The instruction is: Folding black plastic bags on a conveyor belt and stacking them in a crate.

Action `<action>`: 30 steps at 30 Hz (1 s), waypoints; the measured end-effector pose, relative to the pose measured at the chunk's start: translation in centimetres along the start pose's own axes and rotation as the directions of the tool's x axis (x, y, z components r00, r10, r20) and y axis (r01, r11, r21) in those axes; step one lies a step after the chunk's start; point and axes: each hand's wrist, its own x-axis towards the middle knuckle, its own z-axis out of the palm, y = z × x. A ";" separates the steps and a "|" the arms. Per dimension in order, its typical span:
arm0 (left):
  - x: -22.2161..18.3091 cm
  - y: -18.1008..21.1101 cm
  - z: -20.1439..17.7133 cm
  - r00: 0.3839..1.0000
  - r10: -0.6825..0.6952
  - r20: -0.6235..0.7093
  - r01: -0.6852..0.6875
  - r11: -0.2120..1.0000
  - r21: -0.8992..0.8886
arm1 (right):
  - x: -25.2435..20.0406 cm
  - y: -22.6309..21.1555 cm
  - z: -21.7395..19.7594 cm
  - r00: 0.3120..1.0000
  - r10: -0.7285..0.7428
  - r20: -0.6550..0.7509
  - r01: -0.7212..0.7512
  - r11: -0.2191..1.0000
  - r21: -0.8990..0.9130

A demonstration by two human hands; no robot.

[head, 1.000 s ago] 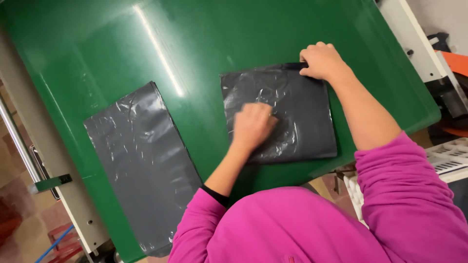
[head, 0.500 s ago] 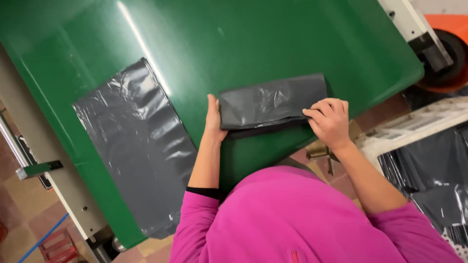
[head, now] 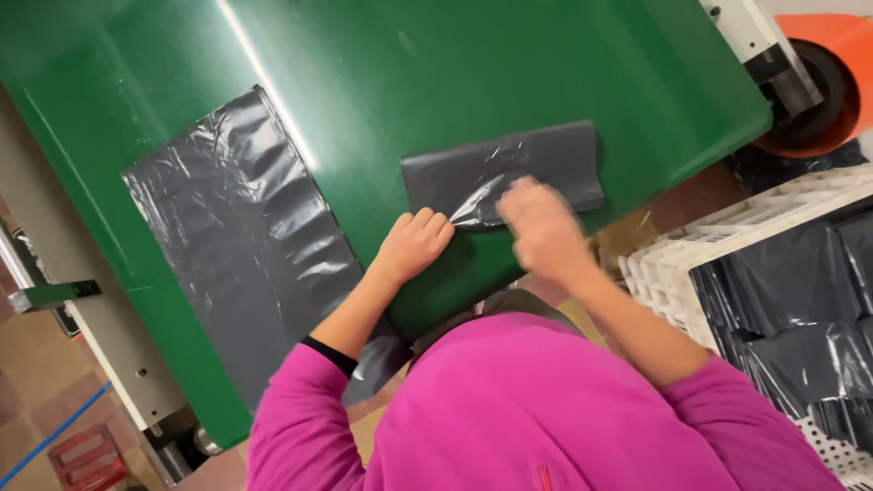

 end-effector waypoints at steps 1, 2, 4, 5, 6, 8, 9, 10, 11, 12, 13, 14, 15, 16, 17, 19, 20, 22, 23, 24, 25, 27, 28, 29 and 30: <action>0.9 0.3 -0.1 0.990 0.055 0.133 -0.047 0.997 -0.065 | -0.1 -1.1 0.8 0.996 -0.084 0.041 0.078 0.988 0.130; 1.7 0.5 -0.1 0.958 0.119 0.259 -0.086 0.987 -0.135 | -0.2 -2.1 1.7 0.983 -0.172 0.071 0.148 0.954 0.261; 4.7 2.0 -2.0 0.929 0.153 0.338 -0.046 0.952 -0.304 | -2.3 -2.0 3.2 0.984 -0.163 0.069 0.135 0.943 0.306; 6.0 2.9 -3.0 0.886 0.206 0.415 0.011 0.886 -0.464 | -3.5 -2.0 3.9 0.987 -0.146 0.072 0.111 0.927 0.358; 7.9 2.0 -2.8 0.890 0.199 0.410 0.016 0.886 -0.464 | -4.0 -1.3 4.2 0.985 -0.154 0.075 0.118 0.927 0.355; 10.8 1.2 -2.4 0.913 0.191 0.359 0.257 0.414 -0.873 | -6.1 -0.3 4.2 0.993 -0.030 0.116 -0.040 0.831 0.555; 11.1 0.1 1.1 0.918 0.182 0.352 0.255 0.410 -0.876 | -7.8 1.0 5.7 0.992 -0.040 0.120 -0.033 0.834 0.551; 11.6 -0.9 4.5 0.859 0.175 0.481 0.450 0.188 -0.873 | -9.4 2.4 7.2 0.979 0.130 0.156 -0.202 0.691 0.694; 12.6 -2.2 7.9 0.785 0.199 0.587 0.605 -0.041 -0.795 | -10.5 4.2 8.6 0.935 0.282 0.215 -0.334 0.499 0.800; 12.9 -2.5 8.0 0.796 0.189 0.575 0.592 -0.044 -0.805 | -11.0 6.2 9.9 0.940 0.268 0.211 -0.324 0.512 0.796; 12.9 -2.5 8.1 0.767 0.096 0.634 0.641 -0.081 -0.763 | -11.7 8.0 11.1 0.837 0.450 0.310 -0.454 0.256 0.853; 12.8 -2.6 8.2 0.726 0.006 0.688 0.683 -0.126 -0.719 | -12.3 9.9 12.4 0.689 0.579 0.436 -0.517 -0.029 0.855; 12.9 -1.9 7.3 0.729 -0.004 0.685 0.678 -0.134 -0.723 | -10.4 9.3 10.5 0.694 0.571 0.439 -0.522 -0.021 0.853; 13.0 -1.2 6.4 0.791 -0.200 0.578 0.606 0.131 -0.785 | -8.5 8.7 8.6 0.607 0.594 0.528 -0.513 -0.215 0.831; 12.8 -0.5 5.5 0.840 -0.350 0.415 0.534 0.398 -0.745 | -6.8 7.8 6.8 0.513 0.591 0.622 -0.480 -0.404 0.779; 13.3 1.3 5.5 0.859 -0.422 0.290 0.498 0.559 -0.662 | -5.4 7.3 4.9 0.499 0.548 0.671 -0.480 -0.470 0.741; 13.6 2.0 5.5 0.877 -0.455 0.154 0.460 0.704 -0.540 | -4.5 6.9 4.1 0.484 0.509 0.712 -0.470 -0.536 0.702; 14.0 3.1 6.1 0.850 -0.512 0.121 0.501 0.716 -0.486 | -5.8 7.5 3.6 0.486 0.590 0.645 -0.553 -0.363 0.750; 14.3 3.5 6.5 0.824 -0.560 0.087 0.537 0.723 -0.434 | -6.3 8.0 3.4 0.498 0.663 0.559 -0.620 -0.179 0.764; 14.3 3.9 7.0 0.815 -0.573 0.083 0.548 0.716 -0.432 | -5.3 7.1 2.7 0.505 0.654 0.563 -0.626 -0.172 0.761; 14.4 4.0 7.5 0.811 -0.584 0.026 0.542 0.734 -0.409 | -4.1 6.3 2.0 0.578 0.718 0.388 -0.667 0.142 0.731; 14.7 4.5 7.5 0.794 -0.607 -0.027 0.554 0.741 -0.381 | -1.9 5.4 1.7 0.674 0.707 0.214 -0.657 0.441 0.612; 14.8 4.7 7.0 0.804 -0.592 -0.055 0.532 0.757 -0.378 | -0.8 5.3 2.1 0.816 0.570 0.094 -0.525 0.664 0.532; 14.6 4.5 6.3 0.799 -0.595 -0.083 0.531 0.765 -0.365 | 0.7 5.0 2.9 0.931 0.366 0.007 -0.333 0.839 0.430; 14.7 5.0 6.1 0.773 -0.628 -0.082 0.567 0.745 -0.352 | 1.1 5.4 3.5 0.943 0.331 0.030 -0.309 0.841 0.444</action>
